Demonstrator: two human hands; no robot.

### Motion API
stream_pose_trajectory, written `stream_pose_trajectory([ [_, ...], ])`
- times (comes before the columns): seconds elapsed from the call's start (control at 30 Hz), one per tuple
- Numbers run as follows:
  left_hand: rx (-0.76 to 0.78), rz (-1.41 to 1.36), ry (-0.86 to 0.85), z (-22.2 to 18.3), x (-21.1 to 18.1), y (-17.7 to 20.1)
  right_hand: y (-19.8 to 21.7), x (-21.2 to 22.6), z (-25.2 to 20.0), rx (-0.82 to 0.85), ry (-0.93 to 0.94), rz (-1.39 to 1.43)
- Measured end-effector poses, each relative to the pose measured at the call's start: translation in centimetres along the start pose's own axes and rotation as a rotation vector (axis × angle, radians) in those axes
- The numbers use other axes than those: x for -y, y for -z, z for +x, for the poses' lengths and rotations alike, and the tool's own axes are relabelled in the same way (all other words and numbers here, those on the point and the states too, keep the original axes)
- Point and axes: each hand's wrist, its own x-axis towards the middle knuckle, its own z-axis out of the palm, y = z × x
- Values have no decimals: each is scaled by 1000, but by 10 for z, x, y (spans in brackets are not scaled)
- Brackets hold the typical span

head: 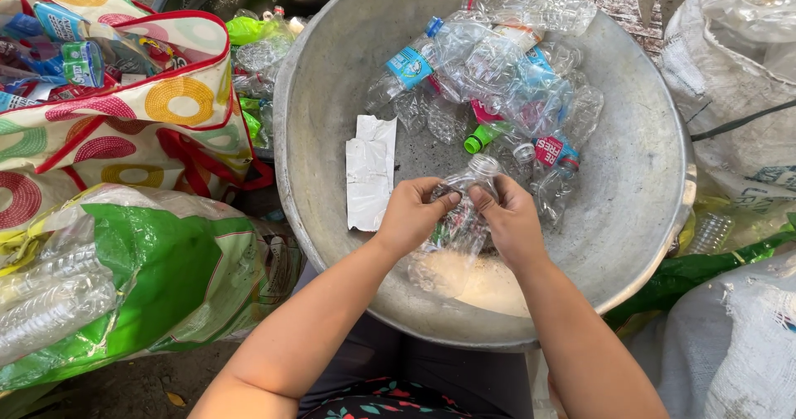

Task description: Sorting plastic bottles by removing labels with scissors and placing them in a collection bowl

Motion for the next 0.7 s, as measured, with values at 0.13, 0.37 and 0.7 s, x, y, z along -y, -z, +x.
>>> stream_pose_trajectory([
  [0.13, -133, 74, -55, -6, -13, 2, -3, -10, 1, 91, -131, 119],
  [0.37, -209, 250, -173, -19, -26, -8, -7, -19, 2, 19, -56, 10],
  [0.7, -31, 142, -22, -9, -17, -6, 14, -27, 16, -72, -64, 136],
])
